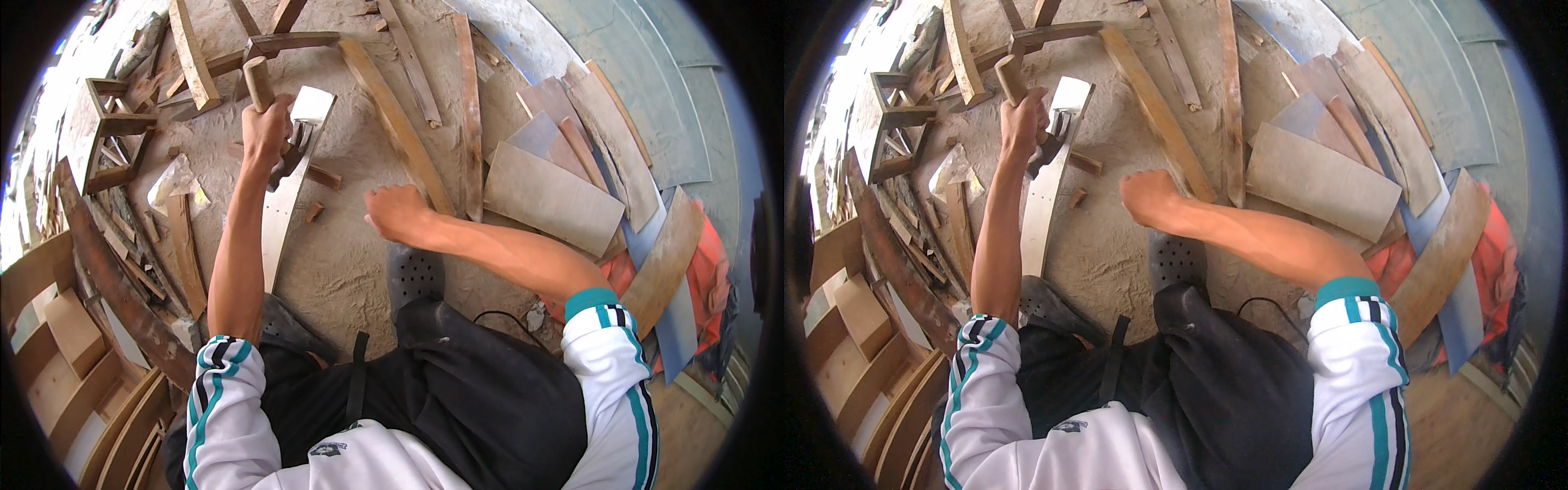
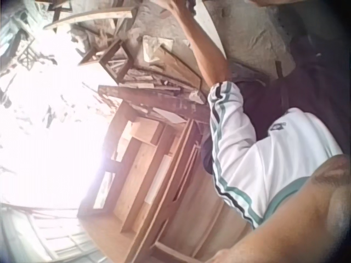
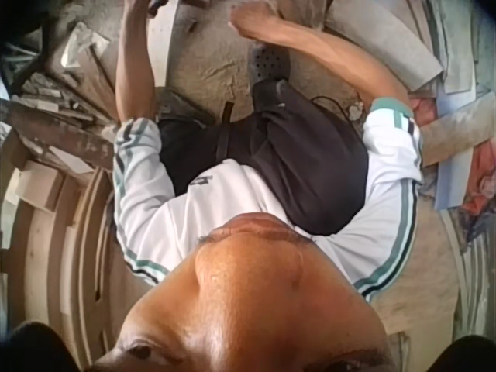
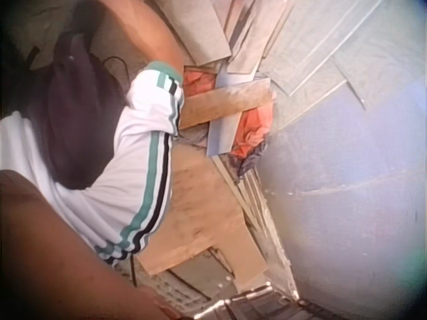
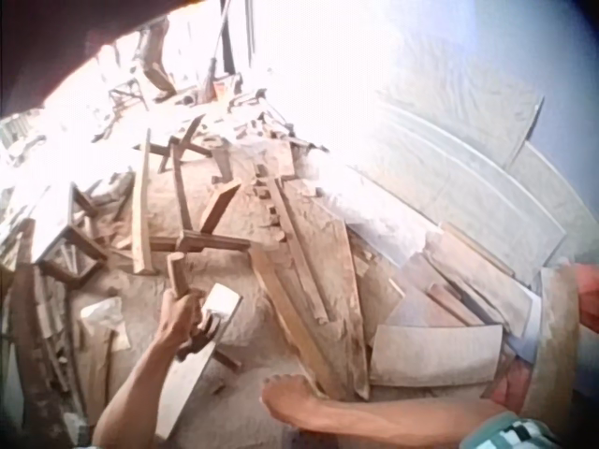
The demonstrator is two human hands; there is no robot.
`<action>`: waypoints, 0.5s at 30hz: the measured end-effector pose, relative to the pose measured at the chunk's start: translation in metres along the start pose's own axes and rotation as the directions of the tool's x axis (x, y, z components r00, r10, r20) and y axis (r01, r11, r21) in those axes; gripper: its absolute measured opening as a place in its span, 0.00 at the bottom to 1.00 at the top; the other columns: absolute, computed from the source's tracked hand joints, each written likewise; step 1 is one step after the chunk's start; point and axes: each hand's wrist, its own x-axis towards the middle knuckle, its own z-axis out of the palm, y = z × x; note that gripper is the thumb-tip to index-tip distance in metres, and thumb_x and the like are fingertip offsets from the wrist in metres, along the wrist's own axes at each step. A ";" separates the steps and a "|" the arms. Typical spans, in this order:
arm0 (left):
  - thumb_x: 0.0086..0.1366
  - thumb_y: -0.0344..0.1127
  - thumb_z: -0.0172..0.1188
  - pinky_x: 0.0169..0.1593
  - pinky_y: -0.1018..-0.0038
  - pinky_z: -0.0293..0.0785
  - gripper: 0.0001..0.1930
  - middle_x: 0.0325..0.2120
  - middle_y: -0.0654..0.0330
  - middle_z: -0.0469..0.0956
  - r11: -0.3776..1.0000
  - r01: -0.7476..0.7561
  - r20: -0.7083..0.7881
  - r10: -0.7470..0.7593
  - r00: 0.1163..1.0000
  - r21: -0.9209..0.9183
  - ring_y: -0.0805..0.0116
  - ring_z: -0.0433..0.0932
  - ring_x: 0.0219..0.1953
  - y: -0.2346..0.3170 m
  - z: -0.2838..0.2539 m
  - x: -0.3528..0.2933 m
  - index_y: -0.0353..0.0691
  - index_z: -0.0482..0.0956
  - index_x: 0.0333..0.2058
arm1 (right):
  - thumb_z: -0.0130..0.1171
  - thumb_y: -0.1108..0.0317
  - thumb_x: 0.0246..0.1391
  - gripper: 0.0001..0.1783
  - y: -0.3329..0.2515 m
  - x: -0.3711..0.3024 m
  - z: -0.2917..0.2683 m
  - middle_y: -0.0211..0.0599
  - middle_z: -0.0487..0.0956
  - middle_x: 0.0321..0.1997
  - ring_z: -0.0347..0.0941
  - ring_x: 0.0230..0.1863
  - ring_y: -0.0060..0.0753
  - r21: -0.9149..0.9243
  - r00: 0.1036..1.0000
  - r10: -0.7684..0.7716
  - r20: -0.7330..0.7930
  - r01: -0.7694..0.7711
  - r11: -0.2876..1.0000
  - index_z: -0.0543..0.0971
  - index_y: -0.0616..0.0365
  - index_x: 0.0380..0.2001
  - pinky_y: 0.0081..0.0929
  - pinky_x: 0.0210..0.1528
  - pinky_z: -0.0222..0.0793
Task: The person selects a piece of wood from a pile, places it on a wooden stand, and uses a hammer to drive nails into it. They repeat this process with several other pieces of wood, hammering nails into each one.
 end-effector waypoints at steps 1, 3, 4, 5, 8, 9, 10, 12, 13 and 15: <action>0.60 0.35 0.62 0.18 0.76 0.54 0.15 0.12 0.68 0.64 0.999 -0.026 0.009 0.026 1.000 -0.026 0.79 0.60 0.13 0.000 -0.001 -0.002 0.44 0.68 0.17 | 0.59 0.56 0.59 0.18 -0.001 0.001 0.000 0.45 0.81 0.30 0.81 0.31 0.46 -0.001 1.000 0.005 0.021 -0.005 1.000 0.76 0.64 0.36 0.41 0.29 0.76; 0.61 0.33 0.62 0.19 0.78 0.55 0.15 0.13 0.70 0.62 0.994 -0.077 0.023 0.079 0.997 -0.078 0.81 0.59 0.13 -0.002 -0.004 -0.006 0.45 0.67 0.19 | 0.58 0.56 0.60 0.18 -0.002 0.004 0.001 0.46 0.81 0.31 0.81 0.33 0.46 -0.003 0.998 0.016 0.065 -0.016 1.000 0.76 0.64 0.37 0.41 0.31 0.77; 0.61 0.33 0.62 0.19 0.77 0.56 0.15 0.13 0.70 0.63 0.994 -0.073 0.017 0.075 0.997 -0.084 0.80 0.59 0.13 -0.002 -0.005 -0.009 0.45 0.67 0.19 | 0.59 0.59 0.58 0.16 -0.004 0.006 -0.002 0.46 0.82 0.32 0.81 0.34 0.45 0.007 0.995 0.026 0.091 -0.027 1.000 0.77 0.64 0.38 0.41 0.32 0.77; 0.61 0.33 0.62 0.19 0.77 0.56 0.15 0.13 0.70 0.63 0.993 -0.093 -0.004 0.093 0.996 -0.074 0.80 0.60 0.14 -0.003 -0.005 -0.012 0.45 0.67 0.19 | 0.59 0.62 0.57 0.15 -0.006 0.007 -0.006 0.46 0.82 0.33 0.82 0.36 0.45 0.018 0.992 0.035 0.119 -0.038 0.999 0.77 0.64 0.39 0.41 0.33 0.77; 0.61 0.33 0.62 0.20 0.77 0.57 0.14 0.13 0.68 0.64 0.989 -0.137 -0.068 0.133 0.989 -0.057 0.79 0.61 0.14 -0.005 -0.002 -0.017 0.44 0.68 0.18 | 0.60 0.62 0.57 0.15 -0.005 0.009 -0.007 0.46 0.83 0.35 0.82 0.37 0.46 0.060 0.991 0.060 0.119 -0.068 0.996 0.77 0.64 0.41 0.41 0.36 0.77; 0.61 0.33 0.62 0.19 0.77 0.57 0.14 0.13 0.68 0.64 0.986 -0.145 -0.086 0.138 0.987 -0.081 0.79 0.61 0.14 -0.006 -0.002 -0.018 0.44 0.68 0.18 | 0.60 0.61 0.58 0.16 -0.004 0.009 -0.006 0.46 0.83 0.35 0.82 0.37 0.47 0.076 0.992 0.069 0.105 -0.077 0.994 0.77 0.63 0.41 0.41 0.36 0.77; 0.61 0.33 0.61 0.19 0.77 0.57 0.14 0.13 0.68 0.64 0.983 -0.151 -0.106 0.140 0.984 -0.102 0.79 0.61 0.14 -0.005 -0.002 -0.022 0.44 0.68 0.19 | 0.58 0.59 0.59 0.17 -0.004 0.009 -0.009 0.46 0.83 0.34 0.81 0.36 0.48 0.072 0.989 0.072 0.128 -0.082 0.994 0.77 0.63 0.42 0.43 0.36 0.76; 0.62 0.33 0.61 0.19 0.77 0.56 0.14 0.13 0.69 0.64 0.984 -0.151 -0.130 0.139 0.982 -0.090 0.79 0.61 0.14 -0.006 -0.002 -0.026 0.44 0.68 0.19 | 0.55 0.55 0.62 0.20 -0.002 0.009 -0.016 0.46 0.82 0.33 0.80 0.35 0.51 0.063 0.982 0.079 0.174 -0.091 0.994 0.75 0.63 0.43 0.46 0.35 0.76; 0.62 0.34 0.61 0.18 0.77 0.56 0.14 0.13 0.69 0.63 0.987 -0.148 -0.130 0.140 0.982 -0.059 0.79 0.61 0.14 -0.007 -0.001 -0.026 0.44 0.68 0.19 | 0.55 0.55 0.62 0.20 -0.001 0.009 -0.016 0.47 0.82 0.33 0.80 0.35 0.51 0.063 0.982 0.078 0.174 -0.090 0.994 0.75 0.63 0.43 0.46 0.35 0.76; 0.62 0.34 0.61 0.17 0.77 0.54 0.14 0.13 0.69 0.63 0.990 -0.142 -0.101 0.141 0.985 -0.002 0.79 0.60 0.13 -0.007 -0.005 -0.024 0.44 0.68 0.19 | 0.56 0.54 0.62 0.20 0.000 0.007 -0.014 0.47 0.82 0.33 0.80 0.35 0.52 0.063 0.982 0.076 0.172 -0.088 0.994 0.75 0.63 0.43 0.46 0.35 0.76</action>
